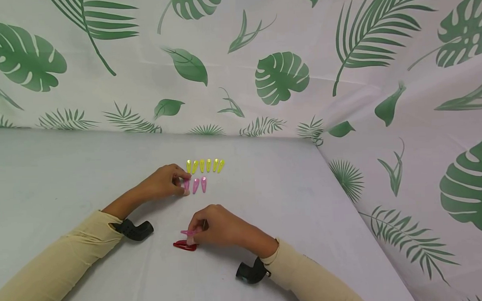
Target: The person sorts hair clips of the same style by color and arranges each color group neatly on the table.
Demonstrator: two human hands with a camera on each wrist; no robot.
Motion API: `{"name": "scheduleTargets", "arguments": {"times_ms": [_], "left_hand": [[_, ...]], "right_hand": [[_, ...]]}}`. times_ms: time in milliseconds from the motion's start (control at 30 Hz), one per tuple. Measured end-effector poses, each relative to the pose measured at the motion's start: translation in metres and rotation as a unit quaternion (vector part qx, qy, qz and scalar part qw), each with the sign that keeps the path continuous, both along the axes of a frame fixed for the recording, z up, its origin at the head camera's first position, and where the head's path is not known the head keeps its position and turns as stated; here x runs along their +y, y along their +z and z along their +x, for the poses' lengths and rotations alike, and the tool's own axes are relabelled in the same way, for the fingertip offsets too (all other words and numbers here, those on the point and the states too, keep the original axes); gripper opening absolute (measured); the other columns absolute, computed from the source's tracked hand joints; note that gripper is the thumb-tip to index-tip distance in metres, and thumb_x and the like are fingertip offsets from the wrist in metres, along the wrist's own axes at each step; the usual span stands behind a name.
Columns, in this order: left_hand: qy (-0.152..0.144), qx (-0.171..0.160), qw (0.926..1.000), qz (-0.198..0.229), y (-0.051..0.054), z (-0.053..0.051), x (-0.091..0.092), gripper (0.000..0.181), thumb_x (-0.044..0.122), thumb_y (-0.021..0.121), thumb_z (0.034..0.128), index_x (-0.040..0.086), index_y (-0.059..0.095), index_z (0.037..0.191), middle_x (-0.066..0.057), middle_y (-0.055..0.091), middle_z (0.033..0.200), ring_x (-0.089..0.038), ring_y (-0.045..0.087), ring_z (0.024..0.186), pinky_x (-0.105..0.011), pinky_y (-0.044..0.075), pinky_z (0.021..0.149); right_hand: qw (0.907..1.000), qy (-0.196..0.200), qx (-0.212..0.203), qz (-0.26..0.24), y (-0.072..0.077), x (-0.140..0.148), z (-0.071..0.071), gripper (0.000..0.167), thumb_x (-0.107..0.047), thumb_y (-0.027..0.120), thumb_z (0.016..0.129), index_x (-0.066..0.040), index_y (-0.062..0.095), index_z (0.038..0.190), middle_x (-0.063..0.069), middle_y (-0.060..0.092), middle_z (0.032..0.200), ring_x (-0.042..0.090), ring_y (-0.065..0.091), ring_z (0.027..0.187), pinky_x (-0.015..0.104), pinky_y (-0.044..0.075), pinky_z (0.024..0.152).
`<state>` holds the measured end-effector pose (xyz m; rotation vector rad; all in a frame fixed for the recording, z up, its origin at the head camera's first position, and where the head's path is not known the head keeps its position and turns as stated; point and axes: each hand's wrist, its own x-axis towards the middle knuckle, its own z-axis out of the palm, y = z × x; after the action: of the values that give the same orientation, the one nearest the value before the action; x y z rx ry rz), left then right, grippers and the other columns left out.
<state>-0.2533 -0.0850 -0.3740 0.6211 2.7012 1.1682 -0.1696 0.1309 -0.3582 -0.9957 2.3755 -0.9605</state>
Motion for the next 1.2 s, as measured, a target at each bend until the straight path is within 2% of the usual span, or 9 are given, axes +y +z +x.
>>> {"name": "scheduleTargets", "arguments": {"times_ms": [233,433,567,733,833,967,1067,1200], "left_hand": [[0.003,-0.006,1.0000,-0.002,0.000,0.000,0.000,0.043,0.009,0.080,0.0779,-0.005,0.068,0.117,-0.009,0.059,0.097,-0.020,0.053,0.083,-0.030,0.044,0.073],[-0.001,-0.006,1.0000,0.001,-0.001,-0.001,-0.001,0.043,0.009,0.079,0.0782,-0.005,0.068,0.117,-0.010,0.060,0.100,-0.020,0.053,0.083,-0.030,0.044,0.072],[0.000,-0.006,1.0000,-0.001,-0.002,-0.001,-0.001,0.043,0.010,0.079,0.0784,-0.005,0.068,0.118,-0.010,0.059,0.100,-0.020,0.053,0.084,-0.031,0.043,0.073],[-0.001,-0.004,1.0000,-0.004,-0.003,-0.002,0.000,0.044,0.010,0.080,0.0786,-0.005,0.067,0.118,-0.010,0.060,0.100,-0.020,0.053,0.084,-0.031,0.044,0.073],[0.002,-0.007,0.9999,-0.007,-0.003,-0.002,0.000,0.044,0.010,0.080,0.0788,-0.004,0.068,0.118,-0.009,0.060,0.100,-0.020,0.053,0.084,-0.030,0.044,0.073],[0.004,-0.008,0.9999,-0.010,-0.003,-0.002,0.001,0.044,0.010,0.080,0.0788,-0.004,0.067,0.118,-0.009,0.059,0.099,-0.020,0.053,0.084,-0.030,0.044,0.073],[0.002,-0.006,0.9999,-0.008,-0.002,-0.002,0.001,0.044,0.010,0.080,0.0782,-0.005,0.068,0.118,-0.010,0.059,0.099,-0.020,0.053,0.083,-0.030,0.043,0.072],[0.003,-0.011,0.9999,-0.009,-0.001,-0.002,0.001,0.044,0.010,0.080,0.0783,-0.004,0.068,0.118,-0.009,0.059,0.098,-0.020,0.052,0.083,-0.030,0.043,0.072]], "right_hand": [[0.9999,-0.010,-0.009,-0.006,-0.001,0.004,-0.006,0.006,-0.013,0.074,0.087,-0.018,0.075,0.091,-0.015,0.067,0.081,0.007,0.057,0.077,0.025,0.050,0.071],[0.9998,-0.010,0.016,-0.009,-0.002,0.007,-0.011,0.011,-0.009,0.073,0.087,-0.015,0.077,0.096,-0.014,0.066,0.080,0.007,0.051,0.067,0.022,0.045,0.062],[0.9995,-0.021,0.015,-0.016,-0.003,0.009,-0.013,0.012,-0.009,0.072,0.089,-0.015,0.077,0.097,-0.013,0.068,0.082,0.008,0.052,0.070,0.022,0.045,0.063],[0.9977,-0.049,-0.027,-0.038,-0.002,0.012,-0.016,0.015,-0.007,0.064,0.093,-0.010,0.077,0.101,-0.005,0.063,0.071,0.010,0.050,0.063,0.023,0.041,0.057],[0.9956,-0.065,-0.044,-0.051,-0.003,0.013,-0.018,0.014,-0.011,0.064,0.094,-0.011,0.076,0.099,-0.002,0.058,0.064,0.010,0.049,0.057,0.022,0.039,0.054],[0.9925,-0.076,-0.050,-0.082,-0.003,0.014,-0.021,0.010,-0.010,0.069,0.091,-0.009,0.076,0.097,-0.002,0.067,0.076,0.013,0.058,0.065,0.024,0.046,0.059],[0.9867,-0.084,-0.078,-0.116,-0.002,0.013,-0.022,0.009,-0.007,0.069,0.090,-0.007,0.075,0.097,0.001,0.072,0.088,0.017,0.065,0.073,0.027,0.052,0.067],[0.9775,-0.093,-0.114,-0.152,-0.001,0.013,-0.022,0.008,-0.007,0.071,0.089,-0.004,0.074,0.096,0.007,0.073,0.090,0.024,0.069,0.076,0.033,0.055,0.072]]}}
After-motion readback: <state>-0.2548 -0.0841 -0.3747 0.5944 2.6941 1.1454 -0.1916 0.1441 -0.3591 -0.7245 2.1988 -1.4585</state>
